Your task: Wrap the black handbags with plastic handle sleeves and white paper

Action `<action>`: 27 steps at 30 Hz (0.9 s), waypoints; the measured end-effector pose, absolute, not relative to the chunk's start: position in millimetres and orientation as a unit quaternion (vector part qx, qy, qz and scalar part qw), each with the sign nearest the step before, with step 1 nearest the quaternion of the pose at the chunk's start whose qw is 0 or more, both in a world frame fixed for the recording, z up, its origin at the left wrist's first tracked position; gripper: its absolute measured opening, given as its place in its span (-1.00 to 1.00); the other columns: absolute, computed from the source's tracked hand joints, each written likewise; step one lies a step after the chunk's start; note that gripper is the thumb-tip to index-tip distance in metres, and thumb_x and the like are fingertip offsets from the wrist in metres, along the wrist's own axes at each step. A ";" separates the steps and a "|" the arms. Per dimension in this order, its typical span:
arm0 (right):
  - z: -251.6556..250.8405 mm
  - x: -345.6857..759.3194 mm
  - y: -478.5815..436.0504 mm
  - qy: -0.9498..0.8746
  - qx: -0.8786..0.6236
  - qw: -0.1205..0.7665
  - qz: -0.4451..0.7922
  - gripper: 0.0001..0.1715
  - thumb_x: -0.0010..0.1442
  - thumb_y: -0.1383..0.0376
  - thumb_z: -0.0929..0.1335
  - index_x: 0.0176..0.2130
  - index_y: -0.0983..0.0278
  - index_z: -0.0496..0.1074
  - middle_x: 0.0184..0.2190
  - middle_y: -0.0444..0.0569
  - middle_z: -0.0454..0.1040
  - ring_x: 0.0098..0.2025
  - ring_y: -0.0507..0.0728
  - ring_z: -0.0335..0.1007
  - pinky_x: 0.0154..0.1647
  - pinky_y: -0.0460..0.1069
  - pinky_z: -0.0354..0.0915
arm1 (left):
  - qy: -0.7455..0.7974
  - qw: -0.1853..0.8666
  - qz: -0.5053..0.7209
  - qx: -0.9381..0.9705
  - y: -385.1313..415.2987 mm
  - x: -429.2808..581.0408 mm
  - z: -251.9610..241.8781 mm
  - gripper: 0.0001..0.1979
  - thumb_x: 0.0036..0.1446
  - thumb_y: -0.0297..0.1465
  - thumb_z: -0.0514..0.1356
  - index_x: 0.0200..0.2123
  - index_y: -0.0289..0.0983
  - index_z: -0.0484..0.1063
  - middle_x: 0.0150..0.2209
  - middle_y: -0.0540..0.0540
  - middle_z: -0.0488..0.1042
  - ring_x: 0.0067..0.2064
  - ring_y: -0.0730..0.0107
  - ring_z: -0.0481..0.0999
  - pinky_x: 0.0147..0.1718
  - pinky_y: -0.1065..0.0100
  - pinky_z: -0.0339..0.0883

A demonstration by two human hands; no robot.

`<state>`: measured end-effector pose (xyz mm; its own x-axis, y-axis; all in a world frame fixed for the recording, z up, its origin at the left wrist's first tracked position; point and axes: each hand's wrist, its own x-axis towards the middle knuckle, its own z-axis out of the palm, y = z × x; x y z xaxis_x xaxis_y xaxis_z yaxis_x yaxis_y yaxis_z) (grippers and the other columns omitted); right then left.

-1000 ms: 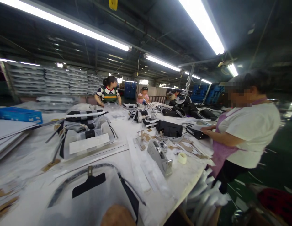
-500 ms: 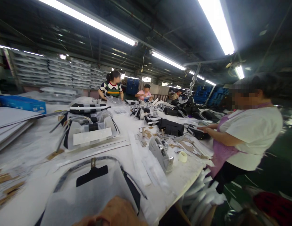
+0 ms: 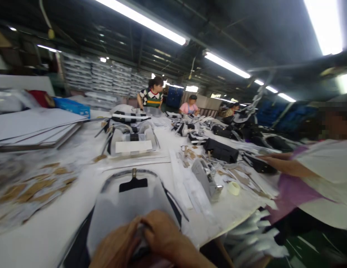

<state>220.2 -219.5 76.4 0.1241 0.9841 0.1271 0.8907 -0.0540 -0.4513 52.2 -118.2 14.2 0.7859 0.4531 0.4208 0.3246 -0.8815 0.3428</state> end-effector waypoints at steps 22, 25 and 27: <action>72.6 224.9 -105.6 -0.697 -0.705 0.128 0.004 -0.74 0.33 0.31 0.24 -0.18 0.28 0.51 -0.18 0.07 0.54 -0.08 0.17 0.39 -0.04 0.04 0.26 | 0.221 0.203 0.147 0.942 -161.9 46.6 78.5 -0.45 0.08 0.00 0.27 0.02 -0.21 0.36 -0.04 -0.15 0.50 -0.02 0.07 0.49 0.01 0.06 0.38; 58.0 232.2 -110.6 -0.691 -0.687 0.220 -0.033 -0.73 0.34 0.27 0.25 -0.04 0.28 0.45 -0.09 0.07 0.50 -0.01 0.17 0.33 0.03 0.05 0.20 | 0.265 0.233 0.182 0.918 -160.3 46.4 71.3 -0.48 0.14 -0.07 0.26 0.06 -0.24 0.32 -0.05 -0.14 0.50 -0.02 0.11 0.49 0.02 0.08 0.37; 54.0 233.8 -111.5 -0.676 -0.668 0.301 -0.084 -0.79 0.33 0.24 0.27 -0.13 0.28 0.46 -0.17 0.05 0.50 -0.06 0.18 0.32 -0.01 0.07 0.16 | 0.307 0.248 0.198 0.897 -157.4 47.8 70.6 -0.71 0.27 -0.23 0.18 -0.03 -0.26 0.37 -0.11 -0.11 0.50 -0.07 0.20 0.49 -0.03 0.17 0.38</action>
